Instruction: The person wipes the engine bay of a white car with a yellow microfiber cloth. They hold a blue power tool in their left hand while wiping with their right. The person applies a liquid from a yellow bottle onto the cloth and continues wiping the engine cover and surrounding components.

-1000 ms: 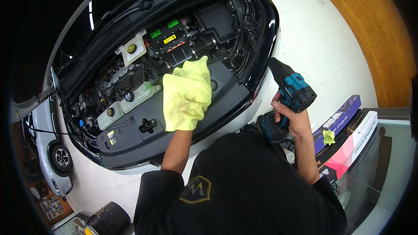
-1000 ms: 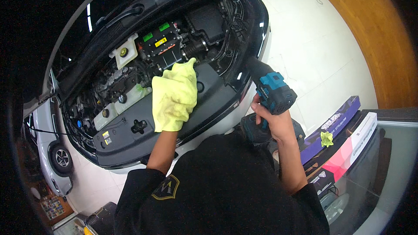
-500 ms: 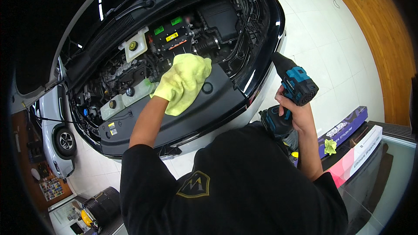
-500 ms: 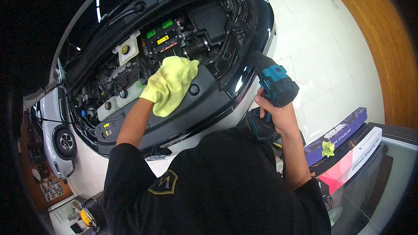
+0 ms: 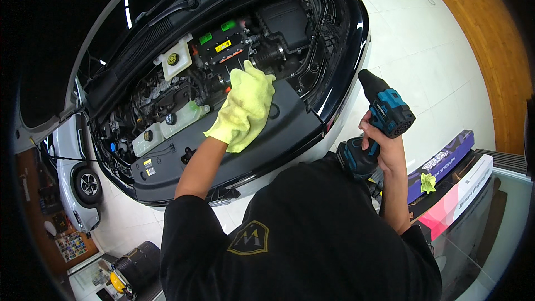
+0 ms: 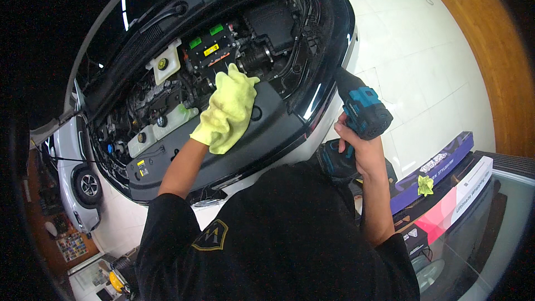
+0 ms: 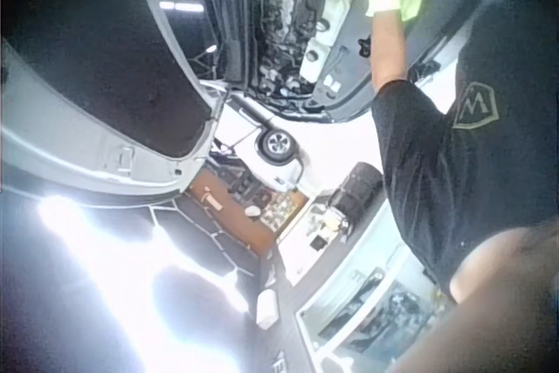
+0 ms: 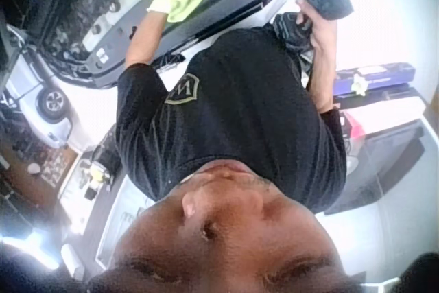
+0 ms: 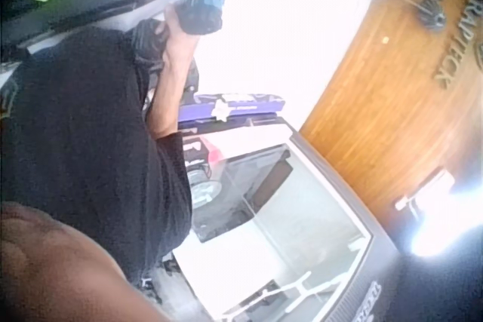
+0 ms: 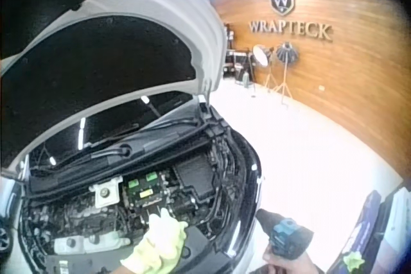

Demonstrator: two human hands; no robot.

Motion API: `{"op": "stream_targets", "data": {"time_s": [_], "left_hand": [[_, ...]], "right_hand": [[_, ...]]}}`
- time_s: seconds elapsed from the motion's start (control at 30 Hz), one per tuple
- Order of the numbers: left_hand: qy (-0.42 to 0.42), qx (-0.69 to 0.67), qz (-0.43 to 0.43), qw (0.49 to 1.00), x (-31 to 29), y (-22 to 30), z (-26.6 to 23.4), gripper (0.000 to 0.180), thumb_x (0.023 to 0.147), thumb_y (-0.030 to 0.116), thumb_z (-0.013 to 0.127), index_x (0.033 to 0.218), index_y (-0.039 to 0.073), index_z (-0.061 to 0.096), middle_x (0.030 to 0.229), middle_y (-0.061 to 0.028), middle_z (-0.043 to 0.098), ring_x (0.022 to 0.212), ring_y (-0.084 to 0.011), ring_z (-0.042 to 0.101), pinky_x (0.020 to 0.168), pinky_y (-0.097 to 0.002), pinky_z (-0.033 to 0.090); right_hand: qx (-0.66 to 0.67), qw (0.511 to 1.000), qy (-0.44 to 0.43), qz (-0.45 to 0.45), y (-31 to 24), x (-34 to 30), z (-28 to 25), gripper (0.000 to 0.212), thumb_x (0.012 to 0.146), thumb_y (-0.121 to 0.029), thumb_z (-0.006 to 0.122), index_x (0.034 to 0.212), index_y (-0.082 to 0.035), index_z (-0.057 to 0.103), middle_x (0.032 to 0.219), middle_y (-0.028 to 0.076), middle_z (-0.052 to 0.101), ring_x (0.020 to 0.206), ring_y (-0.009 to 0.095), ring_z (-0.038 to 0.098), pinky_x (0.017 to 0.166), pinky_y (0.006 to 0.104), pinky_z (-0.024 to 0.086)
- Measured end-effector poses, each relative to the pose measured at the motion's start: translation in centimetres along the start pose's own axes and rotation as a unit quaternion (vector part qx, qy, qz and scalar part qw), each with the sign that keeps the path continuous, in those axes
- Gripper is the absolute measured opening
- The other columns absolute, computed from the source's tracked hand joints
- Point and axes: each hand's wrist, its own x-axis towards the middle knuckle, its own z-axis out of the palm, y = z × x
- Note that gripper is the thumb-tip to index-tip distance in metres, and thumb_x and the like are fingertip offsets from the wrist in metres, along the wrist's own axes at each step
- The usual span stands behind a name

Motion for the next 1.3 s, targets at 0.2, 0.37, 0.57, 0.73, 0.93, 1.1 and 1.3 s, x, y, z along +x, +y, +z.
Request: {"op": "stream_targets", "data": {"time_s": [0.2, 0.37, 0.57, 0.73, 0.93, 1.1, 1.3], "left_hand": [[-0.074, -0.107, 0.04, 0.991, -1.4, -3.3, -0.7, 0.049, 0.102, 0.04, 0.059, 0.135, 0.005, 0.053, 0.114, -0.0091, 0.063, 0.109, -0.0219, 0.062, 0.097, -0.0337, 0.053], [-0.058, -0.038, 0.133, 0.989, 0.4, -5.0, -0.7, 0.035, 0.097, 0.039, 0.066, 0.117, 0.011, 0.059, 0.104, -0.0058, 0.06, 0.097, -0.019, 0.061, 0.084, -0.0322, 0.055], [-0.035, -0.112, 0.168, 0.979, 0.5, -2.9, -5.8, 0.02, 0.099, 0.028, 0.061, 0.109, 0.011, 0.06, 0.099, -0.0066, 0.058, 0.093, -0.0222, 0.061, 0.085, -0.0346, 0.053], [-0.001, -0.038, 0.188, 0.981, 0.0, -2.3, -4.4, 0.018, 0.096, 0.025, 0.061, 0.108, 0.011, 0.062, 0.098, -0.0071, 0.06, 0.094, -0.0238, 0.061, 0.086, -0.0359, 0.052], [0.061, 0.111, 0.234, 0.964, -3.7, -0.6, -3.3, 0.017, 0.092, 0.02, 0.061, 0.107, 0.012, 0.064, 0.097, -0.0076, 0.062, 0.096, -0.0256, 0.061, 0.087, -0.0376, 0.051], [0.099, 0.195, 0.36, 0.907, -10.0, -0.1, -3.5, 0.018, 0.089, 0.016, 0.061, 0.106, 0.012, 0.065, 0.096, -0.008, 0.063, 0.098, -0.0272, 0.061, 0.088, -0.039, 0.05], [0.244, 0.402, 0.571, 0.673, -23.5, -1.5, -3.0, 0.021, 0.085, 0.011, 0.061, 0.105, 0.012, 0.067, 0.095, -0.0086, 0.065, 0.1, -0.0291, 0.061, 0.089, -0.0406, 0.049]], "right_hand": [[0.011, 0.999, -0.023, 0.022, 0.2, 1.8, -0.8, 0.033, 0.084, 0.001, 0.075, 0.114, -0.001, 0.062, 0.096, 0.007, 0.063, 0.07, 0.014, 0.061, 0.051, 0.0268, 0.05], [0.014, 0.997, -0.052, 0.047, 0.2, 3.8, -1.7, 0.034, 0.084, 0.004, 0.075, 0.115, -0.001, 0.063, 0.099, 0.007, 0.063, 0.075, 0.014, 0.061, 0.05, 0.0273, 0.05], [-0.011, 0.996, -0.087, 0.029, -0.6, 5.6, -1.4, 0.026, 0.085, -0.002, 0.076, 0.108, 0.0, 0.064, 0.092, 0.009, 0.066, 0.059, 0.014, 0.061, 0.052, 0.0267, 0.05], [-0.029, 0.994, -0.105, 0.025, -0.7, 5.9, -1.2, 0.026, 0.085, -0.001, 0.075, 0.109, 0.0, 0.063, 0.091, 0.009, 0.065, 0.059, 0.014, 0.061, 0.053, 0.0269, 0.05], [-0.013, 0.996, -0.082, 0.04, -0.4, 4.2, -1.8, 0.033, 0.084, 0.004, 0.075, 0.114, -0.001, 0.062, 0.099, 0.007, 0.063, 0.068, 0.014, 0.06, 0.052, 0.0274, 0.049], [-0.005, 0.999, -0.025, 0.028, 0.4, 2.5, -2.6, 0.037, 0.083, 0.004, 0.075, 0.117, 0.0, 0.061, 0.1, 0.008, 0.063, 0.065, 0.015, 0.061, 0.05, 0.0273, 0.049], [-0.053, 0.998, -0.027, 0.029, 0.7, -0.5, 0.0, 0.032, 0.084, 0.003, 0.075, 0.113, 0.0, 0.062, 0.097, 0.008, 0.063, 0.064, 0.015, 0.061, 0.052, 0.0274, 0.049]]}}
